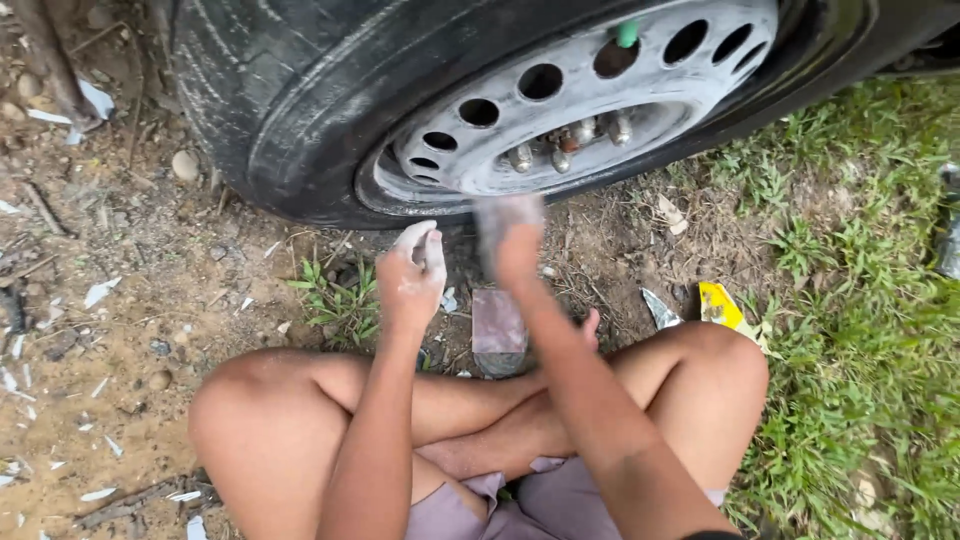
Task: Sanding the metal rim of a car wheel with sandpaper to prepare the surface for repair or painting.
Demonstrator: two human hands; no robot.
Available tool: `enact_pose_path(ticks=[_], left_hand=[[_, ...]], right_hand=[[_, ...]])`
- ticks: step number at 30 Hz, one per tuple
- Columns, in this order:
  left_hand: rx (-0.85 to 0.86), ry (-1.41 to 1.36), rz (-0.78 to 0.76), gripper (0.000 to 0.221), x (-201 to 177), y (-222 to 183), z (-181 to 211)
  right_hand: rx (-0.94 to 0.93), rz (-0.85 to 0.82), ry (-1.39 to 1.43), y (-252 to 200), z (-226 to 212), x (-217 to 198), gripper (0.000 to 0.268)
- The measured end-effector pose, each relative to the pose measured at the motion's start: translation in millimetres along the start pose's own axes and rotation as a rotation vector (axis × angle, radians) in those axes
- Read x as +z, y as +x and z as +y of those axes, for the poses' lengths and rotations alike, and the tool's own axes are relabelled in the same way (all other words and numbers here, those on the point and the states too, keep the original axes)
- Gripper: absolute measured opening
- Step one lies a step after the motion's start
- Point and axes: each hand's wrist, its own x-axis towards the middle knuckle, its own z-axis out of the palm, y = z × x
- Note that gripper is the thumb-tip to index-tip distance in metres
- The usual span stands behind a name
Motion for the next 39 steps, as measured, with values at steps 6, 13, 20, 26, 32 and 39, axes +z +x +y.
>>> enact_pose_path(ticks=[6, 13, 20, 26, 32, 39], left_hand=[[-0.056, 0.026, -0.059, 0.025, -4, -3, -3], [-0.103, 0.063, -0.201, 0.032, -12, -1, 32], [-0.074, 0.027, -0.17, 0.033, -4, 1, 29], [-0.058, 0.135, -0.324, 0.032, 6, -5, 31], [-0.049, 0.1, -0.287, 0.03, 2, -1, 31], [0.042, 0.107, -0.285, 0.028, 13, -12, 26]], right_hand=[[0.244, -0.075, -0.079, 1, 46, -9, 0.044], [0.173, -0.452, -0.079, 4, 50, -22, 0.058], [-0.215, 0.068, -0.423, 34, 122, -128, 0.019], [0.089, -0.414, -0.649, 27, 19, -103, 0.034], [0.248, -0.316, -0.004, 2, 81, -83, 0.042], [1.128, 0.444, 0.789, 30, 74, -191, 0.028]])
